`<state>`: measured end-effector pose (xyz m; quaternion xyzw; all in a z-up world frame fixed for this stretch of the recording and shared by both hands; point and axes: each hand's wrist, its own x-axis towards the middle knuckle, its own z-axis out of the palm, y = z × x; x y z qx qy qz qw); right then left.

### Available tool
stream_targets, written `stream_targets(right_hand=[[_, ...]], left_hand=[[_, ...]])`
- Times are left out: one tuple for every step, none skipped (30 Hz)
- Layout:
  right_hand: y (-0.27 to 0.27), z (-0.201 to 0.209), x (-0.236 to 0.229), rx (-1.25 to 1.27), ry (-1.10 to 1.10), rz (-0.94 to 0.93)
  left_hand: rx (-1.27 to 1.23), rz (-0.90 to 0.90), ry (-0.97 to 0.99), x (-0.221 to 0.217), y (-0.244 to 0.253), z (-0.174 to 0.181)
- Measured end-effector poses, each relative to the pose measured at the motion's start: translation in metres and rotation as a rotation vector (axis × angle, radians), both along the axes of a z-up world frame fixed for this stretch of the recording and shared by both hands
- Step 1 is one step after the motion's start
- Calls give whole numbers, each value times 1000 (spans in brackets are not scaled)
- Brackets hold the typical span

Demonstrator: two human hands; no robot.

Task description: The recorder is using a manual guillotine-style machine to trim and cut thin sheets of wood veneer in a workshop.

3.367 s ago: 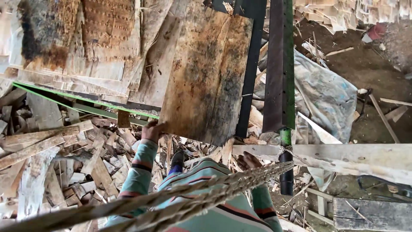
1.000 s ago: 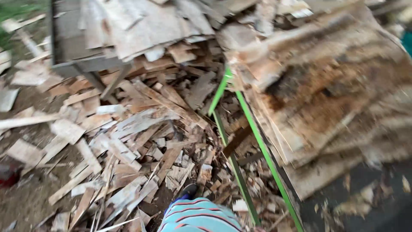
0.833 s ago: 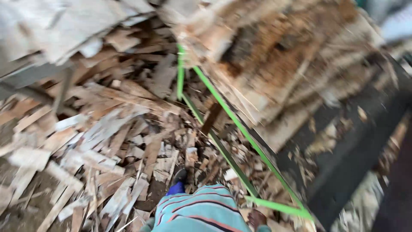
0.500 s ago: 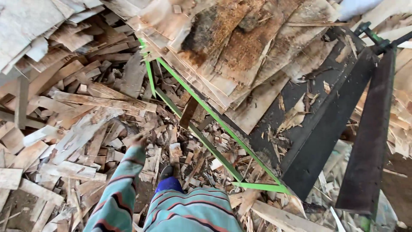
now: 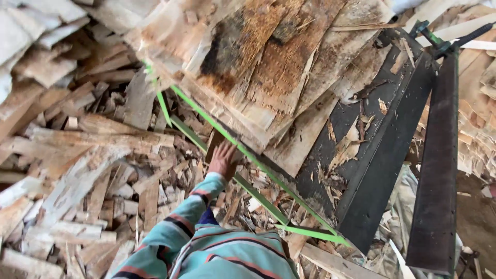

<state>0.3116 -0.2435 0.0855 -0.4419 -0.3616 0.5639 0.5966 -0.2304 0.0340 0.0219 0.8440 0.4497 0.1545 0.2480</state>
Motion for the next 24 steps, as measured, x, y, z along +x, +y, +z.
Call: stream_targets(right_hand=[[48, 23, 33, 33, -37, -24], [90, 51, 66, 56, -79, -42], [129, 81, 96, 78, -121, -59], [184, 118, 121, 108, -164, -70], [236, 158, 144, 138, -208, -80], [280, 191, 158, 162, -242, -94], [318, 212, 171, 186, -277, -108], [348, 234, 184, 210, -311, -134], [376, 256, 196, 233, -347, -159], [373, 214, 292, 250, -383, -185], [381, 170, 362, 267, -420, -210], [428, 166, 433, 289, -460, -231], [429, 165, 436, 286, -463, -249], [432, 164, 438, 304, -359, -236], [433, 162, 440, 322, -255, -224], [434, 162, 445, 323, -257, -232], [433, 162, 448, 368, -472, -269], [435, 161, 451, 410, -687, -304], [432, 160, 451, 410, -689, -309], [432, 160, 451, 420, -633, -318], [431, 160, 450, 430, -577, -326], [431, 160, 455, 433, -579, -328], [430, 160, 459, 417, -582, -317], [431, 160, 463, 403, -583, -304]], left_hand=[[7, -18, -1, 6, 38, 28], [47, 0, 96, 15, 68, 55], [88, 18, 192, 23, 98, 82], [93, 14, 184, 37, 134, 85], [171, 47, 184, 52, 169, 88], [245, 74, 193, 62, 198, 89], [245, 65, 194, 70, 221, 88], [242, 62, 277, 81, 245, 87], [241, 61, 360, 94, 267, 86], [242, 39, 360, 96, 276, 81], [222, 50, 408, 98, 284, 76], [205, 66, 453, 102, 295, 73], [211, 49, 451, 107, 308, 49], [272, 65, 464, 111, 319, 24], [332, 81, 476, 115, 328, -2], [336, 74, 474, 114, 326, 11], [272, 53, 501, 112, 323, 23], [209, 36, 529, 109, 320, 36], [212, 32, 528, 113, 319, 44], [163, 40, 543, 116, 319, 54], [115, 49, 559, 119, 318, 64], [118, 49, 557, 121, 317, 67], [120, 28, 547, 123, 316, 70], [123, 9, 538, 125, 316, 74]])
